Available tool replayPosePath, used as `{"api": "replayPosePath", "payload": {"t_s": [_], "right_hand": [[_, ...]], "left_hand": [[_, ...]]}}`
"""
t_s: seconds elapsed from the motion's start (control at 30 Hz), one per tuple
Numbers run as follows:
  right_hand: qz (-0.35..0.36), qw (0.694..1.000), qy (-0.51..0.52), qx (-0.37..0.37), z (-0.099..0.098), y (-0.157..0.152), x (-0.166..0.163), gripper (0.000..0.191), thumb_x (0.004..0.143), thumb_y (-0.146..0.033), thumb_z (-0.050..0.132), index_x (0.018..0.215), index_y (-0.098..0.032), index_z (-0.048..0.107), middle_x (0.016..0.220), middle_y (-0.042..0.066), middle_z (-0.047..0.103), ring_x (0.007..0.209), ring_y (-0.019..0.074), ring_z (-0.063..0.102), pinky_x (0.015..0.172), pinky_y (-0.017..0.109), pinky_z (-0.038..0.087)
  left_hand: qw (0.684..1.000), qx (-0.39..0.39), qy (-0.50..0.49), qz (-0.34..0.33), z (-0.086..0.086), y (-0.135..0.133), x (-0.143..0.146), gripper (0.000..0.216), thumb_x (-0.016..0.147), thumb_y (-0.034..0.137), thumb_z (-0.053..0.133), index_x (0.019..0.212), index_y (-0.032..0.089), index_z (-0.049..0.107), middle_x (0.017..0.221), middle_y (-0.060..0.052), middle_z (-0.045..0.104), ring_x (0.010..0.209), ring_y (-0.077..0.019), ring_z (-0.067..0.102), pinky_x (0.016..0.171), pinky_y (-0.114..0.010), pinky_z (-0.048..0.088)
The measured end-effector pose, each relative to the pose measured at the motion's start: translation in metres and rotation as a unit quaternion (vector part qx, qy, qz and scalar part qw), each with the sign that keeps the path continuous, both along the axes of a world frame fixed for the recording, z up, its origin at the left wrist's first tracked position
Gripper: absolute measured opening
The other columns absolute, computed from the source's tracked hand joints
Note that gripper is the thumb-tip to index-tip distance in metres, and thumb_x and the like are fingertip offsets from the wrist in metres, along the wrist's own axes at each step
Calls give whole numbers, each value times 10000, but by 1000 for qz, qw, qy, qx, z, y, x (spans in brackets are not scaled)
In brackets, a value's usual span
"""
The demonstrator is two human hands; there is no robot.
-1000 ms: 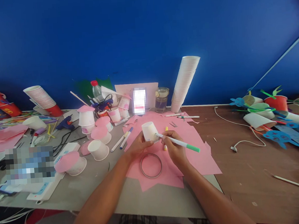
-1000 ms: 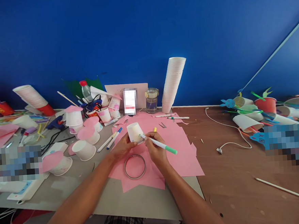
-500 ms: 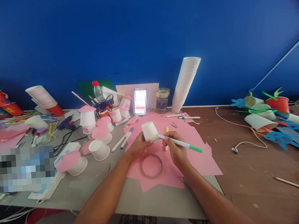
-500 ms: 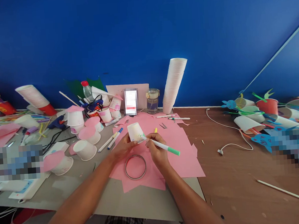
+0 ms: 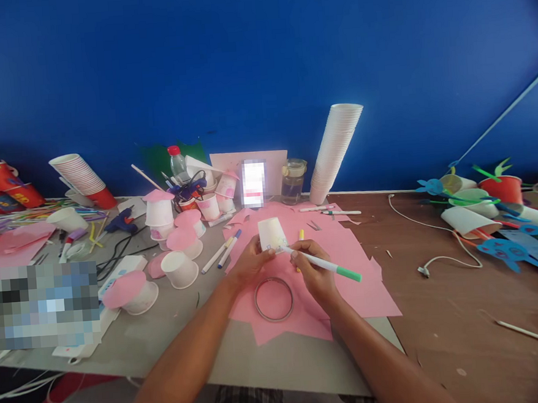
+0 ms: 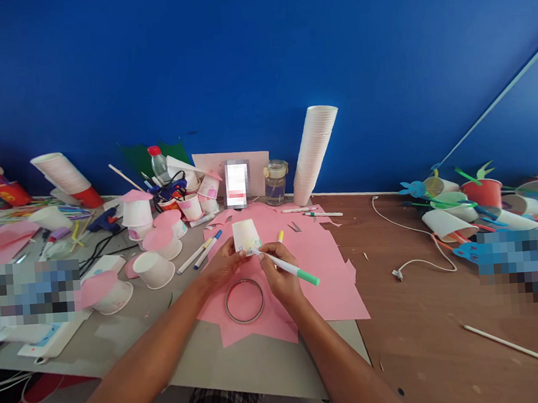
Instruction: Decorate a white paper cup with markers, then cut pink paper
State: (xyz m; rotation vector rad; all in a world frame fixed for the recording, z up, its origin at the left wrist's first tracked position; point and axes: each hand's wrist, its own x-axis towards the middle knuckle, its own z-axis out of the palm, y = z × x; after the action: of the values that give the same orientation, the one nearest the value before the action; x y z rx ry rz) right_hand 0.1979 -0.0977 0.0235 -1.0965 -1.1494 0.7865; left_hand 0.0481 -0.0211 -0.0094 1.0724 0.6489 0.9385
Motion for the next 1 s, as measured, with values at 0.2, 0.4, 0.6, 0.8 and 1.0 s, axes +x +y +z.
{"api": "replayPosePath", "payload": {"t_s": [0.2, 0.4, 0.6, 0.8, 1.0], "right_hand": [[0, 1000, -17, 7, -3, 0, 0, 103, 813, -310, 581, 805, -208, 594, 625, -19, 545, 554, 138, 489, 519, 277, 417], [-8, 1000, -15, 0, -4, -1, -1, 143, 806, -329, 612, 882, -212, 578, 684, -6, 582, 589, 146, 524, 531, 278, 437], [-33, 999, 15, 1, -4, 3, 0, 128, 831, -330, 589, 855, -206, 568, 637, -24, 548, 536, 131, 496, 489, 267, 416], [-49, 998, 40, -8, -3, 5, 1, 149, 830, -342, 595, 846, -196, 567, 623, -24, 543, 519, 125, 488, 449, 253, 396], [-59, 998, 34, -12, -1, 5, 0, 151, 832, -344, 593, 845, -197, 562, 610, -26, 539, 530, 131, 499, 448, 250, 400]], "left_hand": [[1000, -8, 0, 12, 0, 0, 2, 550, 637, 389, 825, 1079, 164, 587, 1111, -103, 629, 1045, -240, 590, 915, -377, 448], [1000, -11, 1, 14, 0, 0, 2, 528, 626, 404, 829, 1033, 162, 594, 1103, -102, 635, 1025, -237, 601, 901, -373, 456], [1000, 4, 10, 12, -1, 1, 2, 560, 627, 417, 828, 1064, 164, 586, 1132, -109, 623, 1046, -247, 591, 896, -370, 452], [1000, 0, 21, 8, 5, -1, 1, 636, 608, 413, 843, 1116, 155, 561, 1181, -135, 608, 1103, -273, 561, 918, -375, 438], [1000, -2, 21, 2, 3, -1, 1, 621, 627, 390, 838, 1131, 157, 557, 1195, -131, 606, 1128, -281, 549, 939, -393, 427]]}}
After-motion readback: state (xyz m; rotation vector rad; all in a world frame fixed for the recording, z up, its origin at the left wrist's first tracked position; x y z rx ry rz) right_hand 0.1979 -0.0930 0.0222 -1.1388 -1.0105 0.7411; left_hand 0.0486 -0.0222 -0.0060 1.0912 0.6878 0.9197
